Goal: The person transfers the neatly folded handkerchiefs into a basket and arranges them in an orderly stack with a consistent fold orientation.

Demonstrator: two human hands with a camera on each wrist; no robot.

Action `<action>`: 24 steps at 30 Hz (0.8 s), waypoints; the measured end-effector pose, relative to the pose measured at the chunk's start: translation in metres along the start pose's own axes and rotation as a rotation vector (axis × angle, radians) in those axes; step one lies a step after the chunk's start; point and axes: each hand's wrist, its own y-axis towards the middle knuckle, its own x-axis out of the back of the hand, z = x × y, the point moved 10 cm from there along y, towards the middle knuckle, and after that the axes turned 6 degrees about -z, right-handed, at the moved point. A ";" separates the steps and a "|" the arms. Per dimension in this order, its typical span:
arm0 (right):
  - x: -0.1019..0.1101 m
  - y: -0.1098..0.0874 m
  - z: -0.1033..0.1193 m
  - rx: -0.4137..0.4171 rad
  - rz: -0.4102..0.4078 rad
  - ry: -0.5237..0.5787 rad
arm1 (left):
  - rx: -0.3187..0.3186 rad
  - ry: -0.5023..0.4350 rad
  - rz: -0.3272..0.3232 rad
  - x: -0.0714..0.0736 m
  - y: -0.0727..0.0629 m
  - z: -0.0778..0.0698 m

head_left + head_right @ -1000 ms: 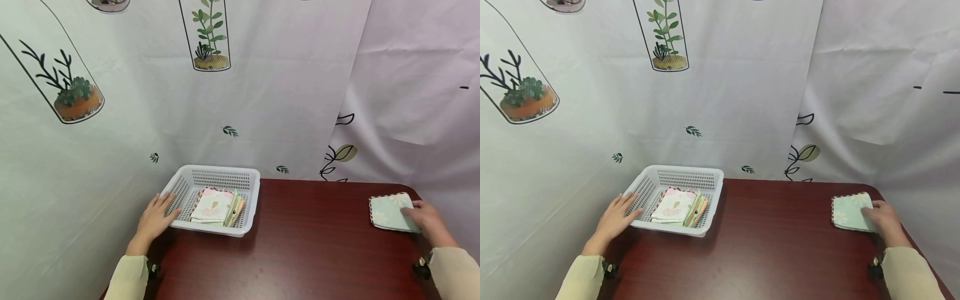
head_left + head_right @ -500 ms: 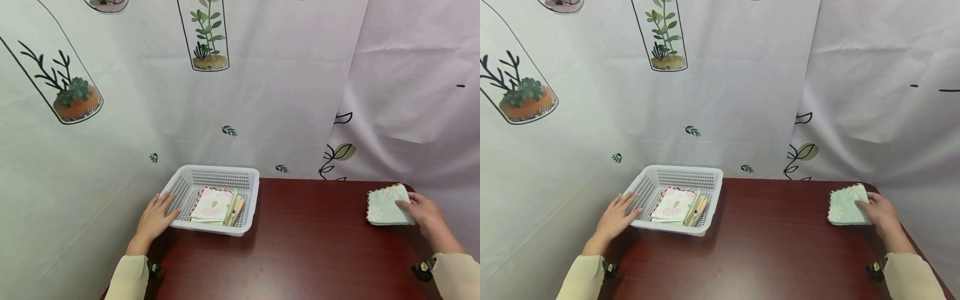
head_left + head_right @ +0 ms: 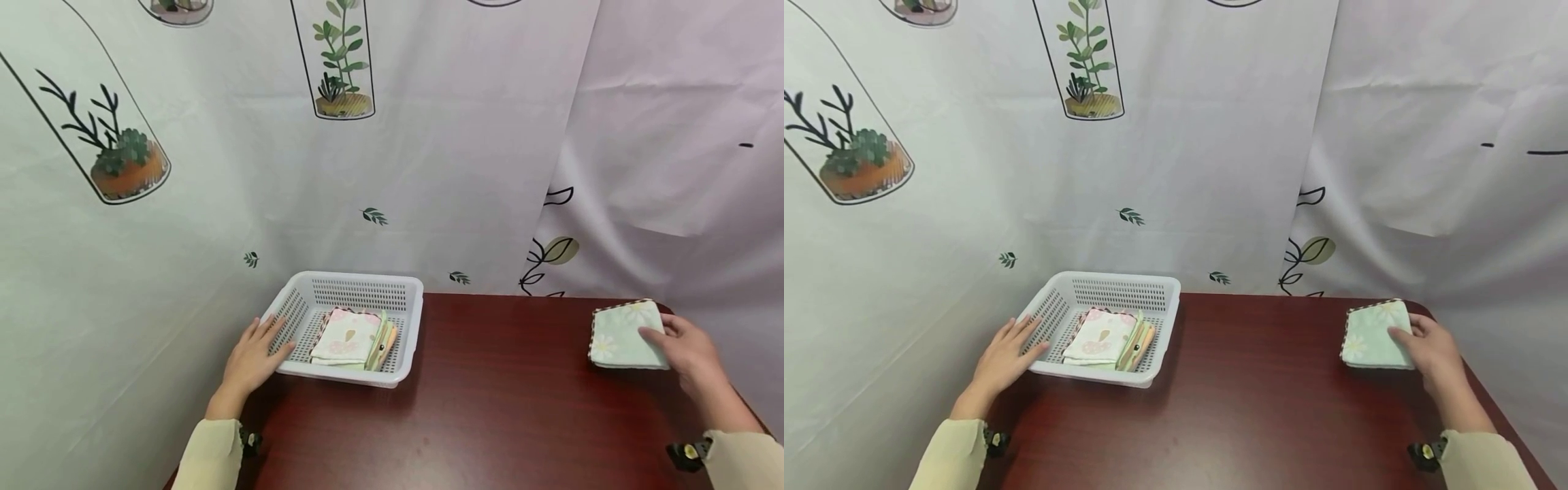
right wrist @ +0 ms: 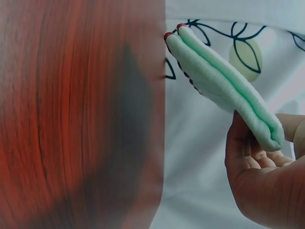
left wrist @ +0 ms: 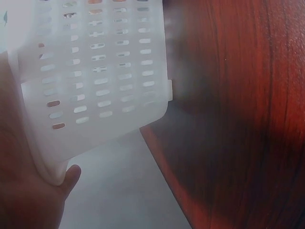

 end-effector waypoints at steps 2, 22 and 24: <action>-0.001 -0.004 0.003 0.008 -0.011 -0.008 | 0.001 0.001 0.001 -0.001 -0.001 0.000; -0.007 -0.029 0.022 0.062 0.018 0.106 | -0.001 -0.001 -0.010 0.000 -0.001 0.001; -0.008 -0.031 0.025 0.069 0.022 0.111 | -0.002 -0.003 -0.012 0.000 -0.001 0.001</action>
